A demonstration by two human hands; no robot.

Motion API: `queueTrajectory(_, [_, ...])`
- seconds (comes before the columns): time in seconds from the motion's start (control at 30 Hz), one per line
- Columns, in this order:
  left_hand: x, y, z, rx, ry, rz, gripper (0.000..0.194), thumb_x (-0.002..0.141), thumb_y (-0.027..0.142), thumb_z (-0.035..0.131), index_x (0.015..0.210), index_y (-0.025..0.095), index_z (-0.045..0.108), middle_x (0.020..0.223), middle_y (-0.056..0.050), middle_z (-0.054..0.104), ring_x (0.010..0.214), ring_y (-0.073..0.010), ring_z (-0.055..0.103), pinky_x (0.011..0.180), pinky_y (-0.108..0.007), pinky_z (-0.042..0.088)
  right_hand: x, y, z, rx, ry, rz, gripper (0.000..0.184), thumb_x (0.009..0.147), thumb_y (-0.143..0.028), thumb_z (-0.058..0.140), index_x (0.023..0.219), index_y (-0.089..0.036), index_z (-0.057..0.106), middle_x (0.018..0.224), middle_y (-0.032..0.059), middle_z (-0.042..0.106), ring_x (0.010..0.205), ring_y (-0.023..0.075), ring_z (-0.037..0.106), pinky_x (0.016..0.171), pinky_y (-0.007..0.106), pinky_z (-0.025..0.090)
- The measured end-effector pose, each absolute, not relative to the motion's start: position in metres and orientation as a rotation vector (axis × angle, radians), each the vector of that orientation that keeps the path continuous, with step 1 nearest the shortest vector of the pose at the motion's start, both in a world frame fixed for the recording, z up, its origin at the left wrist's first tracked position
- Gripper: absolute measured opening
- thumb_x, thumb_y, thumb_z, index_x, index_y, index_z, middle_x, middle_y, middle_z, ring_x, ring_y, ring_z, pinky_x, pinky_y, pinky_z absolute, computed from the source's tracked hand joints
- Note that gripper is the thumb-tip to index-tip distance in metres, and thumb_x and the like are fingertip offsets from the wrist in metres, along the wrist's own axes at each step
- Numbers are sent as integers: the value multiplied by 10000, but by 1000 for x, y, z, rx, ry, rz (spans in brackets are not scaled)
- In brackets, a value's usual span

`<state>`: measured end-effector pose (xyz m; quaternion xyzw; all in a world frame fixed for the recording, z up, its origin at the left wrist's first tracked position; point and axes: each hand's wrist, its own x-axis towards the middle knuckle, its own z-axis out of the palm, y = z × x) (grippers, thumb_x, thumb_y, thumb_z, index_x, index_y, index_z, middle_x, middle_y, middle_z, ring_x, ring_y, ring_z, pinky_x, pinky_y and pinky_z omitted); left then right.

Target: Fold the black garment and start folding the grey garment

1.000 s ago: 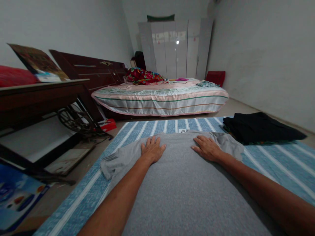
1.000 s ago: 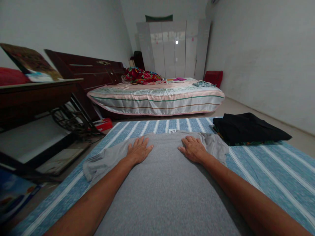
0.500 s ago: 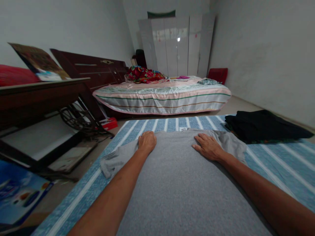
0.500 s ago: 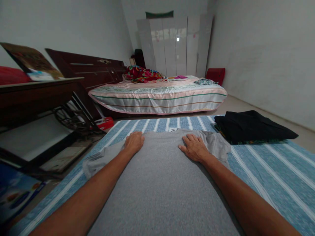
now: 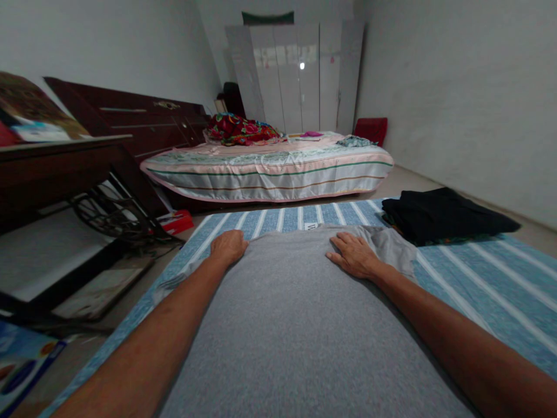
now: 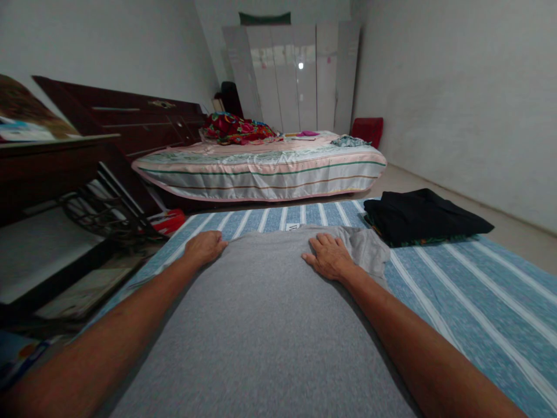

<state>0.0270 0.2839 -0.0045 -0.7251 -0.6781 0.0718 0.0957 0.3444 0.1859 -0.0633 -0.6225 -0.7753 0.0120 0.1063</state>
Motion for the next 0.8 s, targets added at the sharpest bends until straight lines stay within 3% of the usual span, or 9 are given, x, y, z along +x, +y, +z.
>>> queueTrajectory(0.2, [32, 277, -13, -2082, -1858, 94, 338, 860, 261, 364, 1074, 119, 584, 1089, -164, 604, 1048, -298, 547, 836, -379, 444, 343, 186, -61, -1836, -2274, 39, 499, 915, -535, 320, 1242, -197, 487, 1331, 135, 455, 1241, 282, 370, 985, 450, 272])
queueTrajectory(0.33, [61, 261, -14, -2192, -1784, -54, 348, 864, 250, 357, 1114, 150, 578, 1247, -127, 527, 1187, -270, 443, 962, -371, 376, 343, 185, -58, -1832, -2274, 59, 501, 919, -534, 316, 1246, -193, 485, 1333, 138, 448, 1245, 283, 362, 985, 444, 266])
queueTrajectory(0.43, [86, 251, -20, -2469, -1674, -95, 383, 891, 330, 355, 1185, 182, 551, 1367, -89, 452, 1261, -231, 385, 1036, -357, 311, 343, 185, -57, -1830, -2274, 61, 489, 917, -533, 321, 1232, -200, 491, 1320, 131, 455, 1230, 277, 372, 976, 431, 273])
queueTrajectory(0.63, [99, 251, -43, -2533, -1936, 118, 624, 901, 562, 212, 1408, 210, 304, 1529, -100, 173, 1390, -299, 150, 1034, -602, 208, 342, 183, -58, -1815, -2225, -3, 490, 903, -543, 349, 1195, -183, 505, 1282, 137, 474, 1170, 284, 417, 944, 421, 306])
queueTrajectory(0.8, [97, 251, -41, -2522, -1922, 115, 652, 892, 581, 213, 1414, 200, 300, 1527, -113, 168, 1393, -297, 149, 1041, -591, 211, 343, 181, -53, -1820, -2191, 1, 503, 898, -566, 346, 1181, -186, 514, 1240, 131, 505, 1132, 275, 443, 940, 413, 308])
